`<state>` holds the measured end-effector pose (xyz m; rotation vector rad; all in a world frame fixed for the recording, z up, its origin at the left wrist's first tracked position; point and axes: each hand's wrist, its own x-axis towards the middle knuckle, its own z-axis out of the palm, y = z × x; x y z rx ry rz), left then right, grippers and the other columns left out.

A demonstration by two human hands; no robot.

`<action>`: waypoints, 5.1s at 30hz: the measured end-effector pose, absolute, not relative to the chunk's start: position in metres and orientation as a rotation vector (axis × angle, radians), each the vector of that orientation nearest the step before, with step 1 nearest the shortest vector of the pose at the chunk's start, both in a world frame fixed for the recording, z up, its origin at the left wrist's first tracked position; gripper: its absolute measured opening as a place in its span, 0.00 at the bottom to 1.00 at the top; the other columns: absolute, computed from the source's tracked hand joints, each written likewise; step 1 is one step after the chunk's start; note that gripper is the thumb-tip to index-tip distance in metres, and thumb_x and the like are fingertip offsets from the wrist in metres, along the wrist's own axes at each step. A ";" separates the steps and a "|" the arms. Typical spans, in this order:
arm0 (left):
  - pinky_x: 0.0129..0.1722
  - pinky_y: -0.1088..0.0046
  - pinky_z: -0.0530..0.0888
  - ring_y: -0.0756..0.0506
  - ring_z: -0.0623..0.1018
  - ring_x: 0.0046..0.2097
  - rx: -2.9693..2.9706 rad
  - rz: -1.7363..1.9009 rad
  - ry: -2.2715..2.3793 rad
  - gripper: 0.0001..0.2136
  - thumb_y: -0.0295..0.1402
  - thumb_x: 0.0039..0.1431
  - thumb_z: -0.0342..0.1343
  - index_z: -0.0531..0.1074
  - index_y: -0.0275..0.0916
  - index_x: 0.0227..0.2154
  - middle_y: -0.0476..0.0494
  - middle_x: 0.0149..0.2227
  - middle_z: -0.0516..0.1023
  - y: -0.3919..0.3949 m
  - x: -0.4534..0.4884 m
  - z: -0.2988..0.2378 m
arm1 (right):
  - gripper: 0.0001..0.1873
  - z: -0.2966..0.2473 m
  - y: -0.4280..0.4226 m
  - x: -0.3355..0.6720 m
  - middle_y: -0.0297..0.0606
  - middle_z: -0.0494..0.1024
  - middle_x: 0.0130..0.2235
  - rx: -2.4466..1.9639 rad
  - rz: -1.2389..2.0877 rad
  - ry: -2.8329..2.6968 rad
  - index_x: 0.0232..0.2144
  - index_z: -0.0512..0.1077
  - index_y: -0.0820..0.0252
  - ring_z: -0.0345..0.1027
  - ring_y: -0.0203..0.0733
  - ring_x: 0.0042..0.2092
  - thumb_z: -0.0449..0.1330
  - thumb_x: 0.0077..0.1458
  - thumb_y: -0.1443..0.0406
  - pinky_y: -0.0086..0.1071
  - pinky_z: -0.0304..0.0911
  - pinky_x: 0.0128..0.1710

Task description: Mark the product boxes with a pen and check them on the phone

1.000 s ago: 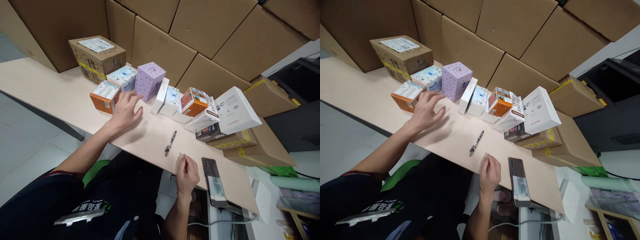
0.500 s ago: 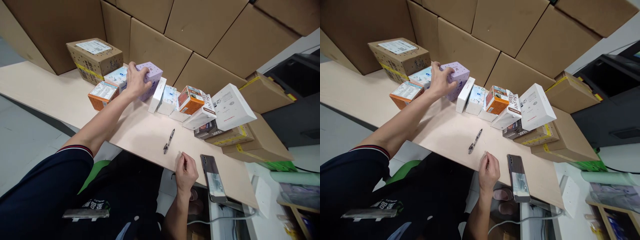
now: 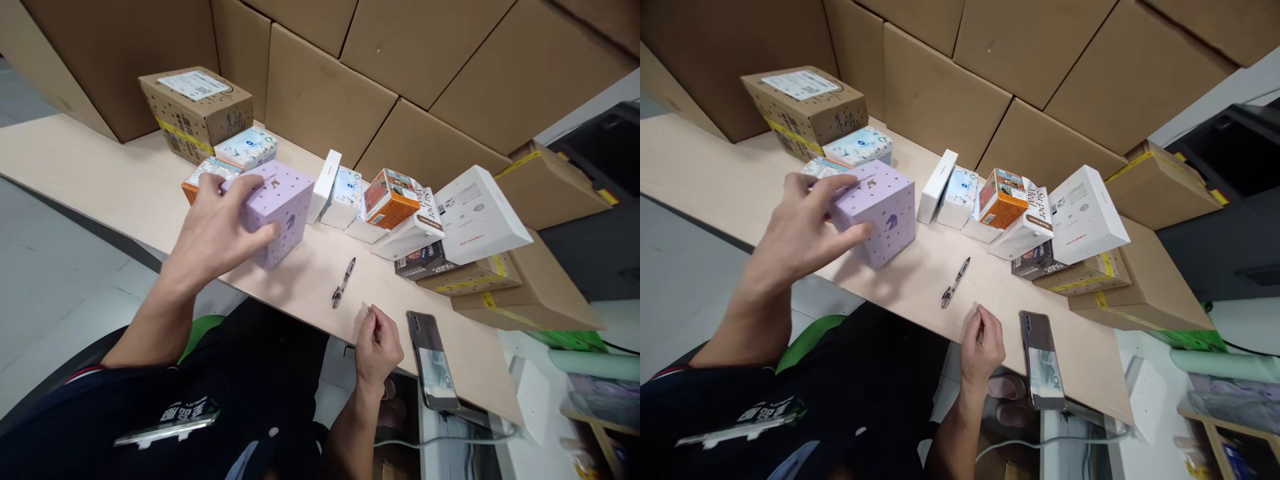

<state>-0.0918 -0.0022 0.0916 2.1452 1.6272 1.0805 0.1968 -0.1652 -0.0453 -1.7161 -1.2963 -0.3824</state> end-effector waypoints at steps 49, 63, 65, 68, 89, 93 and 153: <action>0.66 0.62 0.74 0.42 0.75 0.66 2.267 0.875 0.856 0.35 0.25 0.67 0.48 0.51 0.52 0.75 0.49 0.72 0.65 0.023 -0.091 -0.010 | 0.25 -0.037 -0.138 0.136 0.52 0.78 0.56 -1.604 -0.085 -1.420 0.62 0.66 0.59 0.76 0.52 0.58 0.60 0.64 0.65 0.49 0.78 0.54; 0.53 0.64 0.79 0.40 0.81 0.52 1.799 1.033 0.993 0.30 0.57 0.69 0.50 0.73 0.43 0.63 0.38 0.58 0.80 0.014 -0.078 -0.001 | 0.26 -0.043 -0.144 0.141 0.52 0.73 0.64 -1.526 0.216 -1.362 0.66 0.64 0.55 0.70 0.54 0.64 0.56 0.68 0.58 0.55 0.70 0.62; 0.44 0.68 0.80 0.42 0.82 0.45 1.778 1.007 1.051 0.32 0.58 0.66 0.54 0.72 0.42 0.64 0.38 0.53 0.82 0.011 -0.075 0.001 | 0.26 -0.041 -0.144 0.142 0.52 0.74 0.63 -1.519 0.204 -1.368 0.65 0.65 0.57 0.70 0.54 0.64 0.53 0.69 0.56 0.54 0.70 0.61; 0.40 0.69 0.79 0.44 0.81 0.41 1.752 1.001 1.093 0.32 0.57 0.66 0.54 0.72 0.40 0.63 0.37 0.49 0.83 0.008 -0.073 0.001 | 0.22 -0.038 -0.142 0.150 0.50 0.78 0.59 -1.528 0.172 -1.329 0.59 0.72 0.57 0.72 0.51 0.62 0.47 0.72 0.58 0.51 0.70 0.60; 0.49 0.56 0.80 0.39 0.78 0.50 2.533 1.763 0.816 0.19 0.24 0.59 0.59 0.75 0.43 0.53 0.39 0.49 0.80 -0.032 -0.049 0.016 | 0.11 0.005 -0.110 0.191 0.38 0.78 0.35 -2.142 0.422 -1.550 0.39 0.76 0.57 0.69 0.45 0.38 0.55 0.57 0.66 0.35 0.60 0.39; 0.49 0.56 0.81 0.37 0.79 0.50 2.647 1.701 0.561 0.15 0.24 0.58 0.59 0.75 0.37 0.49 0.38 0.43 0.83 -0.051 -0.028 0.027 | 0.14 -0.010 -0.113 0.195 0.33 0.77 0.32 -1.933 0.413 -1.131 0.43 0.77 0.58 0.65 0.39 0.31 0.57 0.59 0.59 0.34 0.61 0.35; 0.46 0.59 0.80 0.35 0.85 0.50 2.926 1.538 0.846 0.12 0.39 0.70 0.56 0.77 0.35 0.46 0.34 0.47 0.85 -0.056 0.012 0.011 | 0.13 0.045 -0.066 0.151 0.30 0.77 0.30 -1.452 0.246 -1.313 0.36 0.71 0.55 0.71 0.34 0.28 0.56 0.68 0.54 0.29 0.69 0.31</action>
